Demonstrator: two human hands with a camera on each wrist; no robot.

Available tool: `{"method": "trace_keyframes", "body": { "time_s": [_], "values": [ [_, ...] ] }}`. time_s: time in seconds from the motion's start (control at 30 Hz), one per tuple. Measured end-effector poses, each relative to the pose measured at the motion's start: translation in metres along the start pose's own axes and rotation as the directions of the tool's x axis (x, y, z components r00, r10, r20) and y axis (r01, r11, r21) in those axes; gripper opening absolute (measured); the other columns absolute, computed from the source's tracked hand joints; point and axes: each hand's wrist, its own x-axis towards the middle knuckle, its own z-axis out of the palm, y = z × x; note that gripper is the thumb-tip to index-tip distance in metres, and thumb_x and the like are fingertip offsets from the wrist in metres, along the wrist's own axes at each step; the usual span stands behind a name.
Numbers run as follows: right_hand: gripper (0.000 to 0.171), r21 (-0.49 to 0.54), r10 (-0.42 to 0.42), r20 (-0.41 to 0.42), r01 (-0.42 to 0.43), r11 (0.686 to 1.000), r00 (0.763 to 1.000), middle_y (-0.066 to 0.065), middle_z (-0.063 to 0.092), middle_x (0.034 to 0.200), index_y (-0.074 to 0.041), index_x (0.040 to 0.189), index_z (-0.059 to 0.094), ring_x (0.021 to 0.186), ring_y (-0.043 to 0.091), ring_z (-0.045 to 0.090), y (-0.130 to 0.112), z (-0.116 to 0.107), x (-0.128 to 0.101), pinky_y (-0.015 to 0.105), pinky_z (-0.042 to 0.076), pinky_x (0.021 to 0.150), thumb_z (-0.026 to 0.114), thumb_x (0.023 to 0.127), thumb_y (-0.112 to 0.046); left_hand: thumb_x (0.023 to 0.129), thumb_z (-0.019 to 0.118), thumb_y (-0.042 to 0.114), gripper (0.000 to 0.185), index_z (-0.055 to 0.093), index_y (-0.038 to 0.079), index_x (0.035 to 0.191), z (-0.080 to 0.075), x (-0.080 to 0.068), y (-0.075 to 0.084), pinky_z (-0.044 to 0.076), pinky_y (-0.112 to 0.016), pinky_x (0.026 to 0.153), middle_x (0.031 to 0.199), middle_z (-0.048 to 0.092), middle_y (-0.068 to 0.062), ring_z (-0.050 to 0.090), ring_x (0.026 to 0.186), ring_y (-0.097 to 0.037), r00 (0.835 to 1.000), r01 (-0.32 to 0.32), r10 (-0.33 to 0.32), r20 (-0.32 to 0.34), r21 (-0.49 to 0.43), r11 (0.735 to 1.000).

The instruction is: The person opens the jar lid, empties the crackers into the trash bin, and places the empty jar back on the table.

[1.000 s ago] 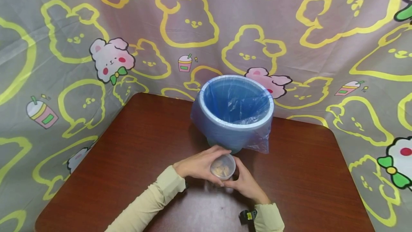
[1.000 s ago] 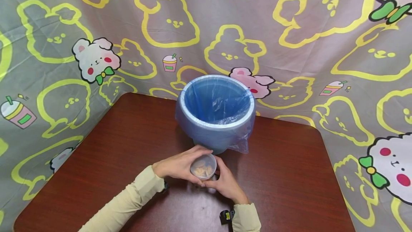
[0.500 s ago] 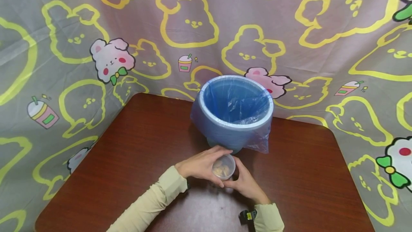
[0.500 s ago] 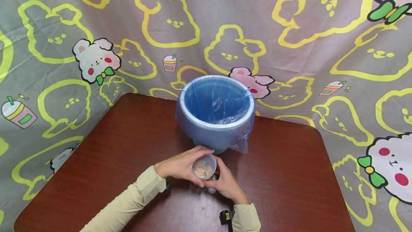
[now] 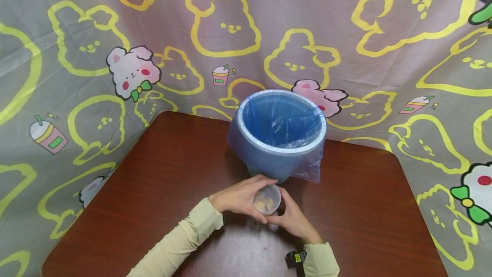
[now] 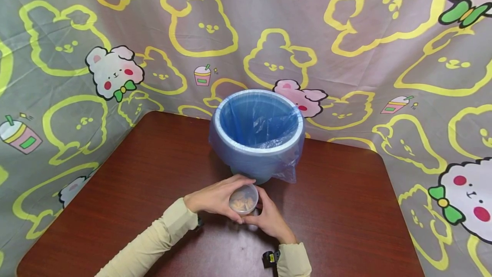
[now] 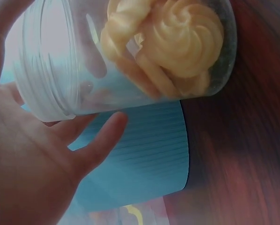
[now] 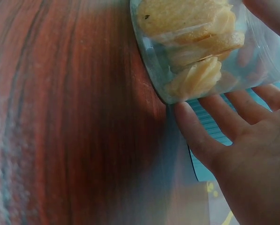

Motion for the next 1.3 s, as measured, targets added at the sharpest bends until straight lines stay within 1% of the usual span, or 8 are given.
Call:
{"method": "trace_keyframes", "body": {
  "time_s": [0.17, 0.4, 0.57, 0.67, 0.83, 1.07, 1.17, 1.3],
  "values": [
    [0.086, 0.005, 0.007, 0.006, -0.007, 1.000, 1.000, 0.015, 0.051, 0.137, -0.003, 0.141, 0.040, 0.124, 0.031, 0.049, -0.001, 0.000, 0.000, 0.036, 0.044, 0.100, 0.086, 0.069, -0.012, 0.060, 0.089, 0.047, 0.106, 0.038, 0.018, 0.147, 0.000, 0.000, -0.001, 0.044, -0.027, 0.102, 0.133, 0.050, 0.000, 0.051, 0.118, -0.011, 1.000, -0.002, 0.002, 0.004, 0.011, 1.000],
    [0.087, 0.024, 0.007, 0.007, -0.007, 1.000, 1.000, 0.017, 0.049, 0.138, -0.003, 0.141, 0.039, 0.124, 0.034, 0.049, -0.002, 0.000, 0.001, 0.039, 0.045, 0.099, 0.086, 0.069, -0.011, 0.060, 0.090, 0.044, 0.104, 0.038, 0.018, 0.147, -0.002, -0.003, -0.002, 0.044, -0.026, 0.101, 0.132, 0.050, -0.001, 0.052, 0.116, -0.012, 1.000, -0.001, 0.001, 0.008, -0.009, 1.000],
    [0.088, 0.013, -0.008, -0.001, 0.008, 1.000, 1.000, 0.017, 0.050, 0.138, -0.002, 0.141, 0.039, 0.121, 0.034, 0.051, 0.001, 0.001, 0.001, 0.037, 0.046, 0.096, 0.087, 0.068, -0.012, 0.062, 0.088, 0.044, 0.103, 0.038, 0.017, 0.147, -0.004, -0.005, -0.004, 0.045, -0.026, 0.100, 0.133, 0.049, -0.001, 0.053, 0.117, -0.013, 1.000, -0.013, 0.013, 0.008, -0.005, 1.000],
    [0.089, 0.012, -0.016, -0.008, 0.016, 1.000, 1.000, 0.016, 0.050, 0.137, -0.004, 0.141, 0.039, 0.120, 0.034, 0.051, 0.013, 0.003, 0.003, 0.035, 0.047, 0.095, 0.087, 0.067, -0.011, 0.064, 0.088, 0.044, 0.101, 0.038, 0.016, 0.147, -0.005, -0.007, -0.006, 0.044, -0.027, 0.101, 0.134, 0.049, -0.001, 0.052, 0.119, -0.012, 1.000, -0.017, 0.017, 0.005, 0.000, 1.000],
    [0.090, 0.020, -0.024, -0.015, 0.025, 0.999, 1.000, 0.011, 0.051, 0.137, -0.012, 0.141, 0.039, 0.120, 0.029, 0.052, 0.035, 0.006, 0.006, 0.029, 0.047, 0.095, 0.089, 0.066, -0.014, 0.067, 0.086, 0.042, 0.097, 0.038, 0.015, 0.147, -0.007, -0.012, -0.008, 0.043, -0.028, 0.104, 0.135, 0.050, -0.002, 0.051, 0.122, -0.012, 1.000, -0.029, 0.029, 0.000, 0.002, 1.000],
    [0.089, 0.062, -0.029, -0.002, 0.029, 0.998, 1.000, 0.009, 0.051, 0.137, -0.016, 0.140, 0.041, 0.119, 0.029, 0.054, 0.040, 0.005, 0.006, 0.025, 0.046, 0.094, 0.089, 0.066, -0.024, 0.069, 0.085, 0.038, 0.092, 0.040, 0.013, 0.145, -0.011, -0.016, -0.012, 0.043, -0.029, 0.104, 0.135, 0.052, -0.003, 0.050, 0.123, -0.012, 0.999, -0.042, 0.042, -0.002, -0.025, 0.999],
    [0.089, 0.055, -0.023, -0.004, 0.023, 0.998, 1.000, 0.010, 0.051, 0.138, -0.015, 0.141, 0.040, 0.119, 0.030, 0.054, 0.038, 0.005, 0.006, 0.026, 0.047, 0.093, 0.089, 0.067, -0.023, 0.070, 0.086, 0.037, 0.091, 0.041, 0.012, 0.145, -0.013, -0.018, -0.013, 0.043, -0.030, 0.105, 0.135, 0.052, -0.003, 0.050, 0.124, -0.012, 0.999, -0.042, 0.042, -0.005, -0.039, 0.998],
    [0.089, 0.024, -0.019, -0.013, 0.019, 1.000, 1.000, 0.013, 0.051, 0.138, -0.010, 0.142, 0.039, 0.120, 0.032, 0.053, 0.036, 0.005, 0.006, 0.028, 0.047, 0.093, 0.088, 0.067, -0.017, 0.071, 0.085, 0.037, 0.090, 0.041, 0.013, 0.145, -0.014, -0.020, -0.014, 0.042, -0.032, 0.106, 0.138, 0.051, -0.002, 0.049, 0.127, -0.012, 1.000, -0.016, 0.016, -0.001, -0.052, 0.999]
  ]
}}
